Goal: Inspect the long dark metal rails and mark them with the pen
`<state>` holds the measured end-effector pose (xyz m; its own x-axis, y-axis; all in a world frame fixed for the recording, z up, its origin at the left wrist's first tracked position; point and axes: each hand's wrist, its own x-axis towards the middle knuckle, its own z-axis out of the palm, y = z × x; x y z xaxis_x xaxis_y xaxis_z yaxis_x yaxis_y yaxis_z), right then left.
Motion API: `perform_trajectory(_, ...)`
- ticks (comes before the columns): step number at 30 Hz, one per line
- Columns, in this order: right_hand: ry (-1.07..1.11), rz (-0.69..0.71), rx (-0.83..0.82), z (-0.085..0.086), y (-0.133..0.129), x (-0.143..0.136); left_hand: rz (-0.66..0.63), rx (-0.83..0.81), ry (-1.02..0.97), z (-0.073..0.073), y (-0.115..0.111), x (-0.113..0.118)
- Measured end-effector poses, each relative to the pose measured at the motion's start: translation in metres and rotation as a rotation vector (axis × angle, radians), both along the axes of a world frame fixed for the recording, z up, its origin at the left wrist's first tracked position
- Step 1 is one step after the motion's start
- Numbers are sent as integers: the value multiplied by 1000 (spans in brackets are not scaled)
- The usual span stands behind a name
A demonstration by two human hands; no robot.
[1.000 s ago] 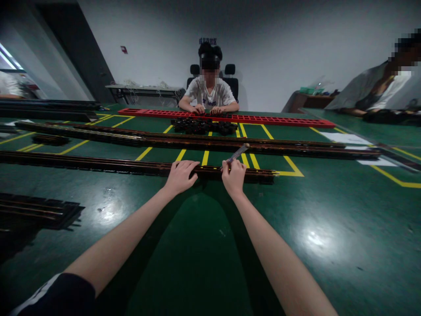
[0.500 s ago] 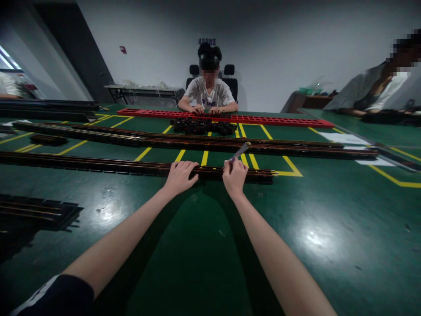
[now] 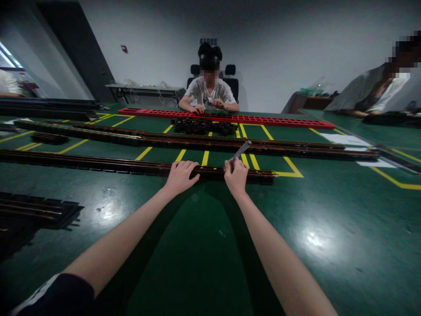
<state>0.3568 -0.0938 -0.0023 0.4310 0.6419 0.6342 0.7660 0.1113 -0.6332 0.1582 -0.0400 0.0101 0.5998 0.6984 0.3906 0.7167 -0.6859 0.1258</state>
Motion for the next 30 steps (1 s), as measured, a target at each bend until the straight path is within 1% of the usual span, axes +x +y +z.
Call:
perform_trajectory(4, -13, 17, 16, -1, 0, 1, 10, 0, 17, 0, 0, 0)
perform_trajectory(10, -47, 1, 38, -3, 1, 1, 13, -1, 18, 1, 0, 0)
perform_trajectory(21, -34, 20, 48, -2, 0, 1, 8, -13, 1, 0, 0, 1)
perform_trajectory(30, -40, 2, 53, -2, 1, 0, 7, 21, -2, -3, 2, 1)
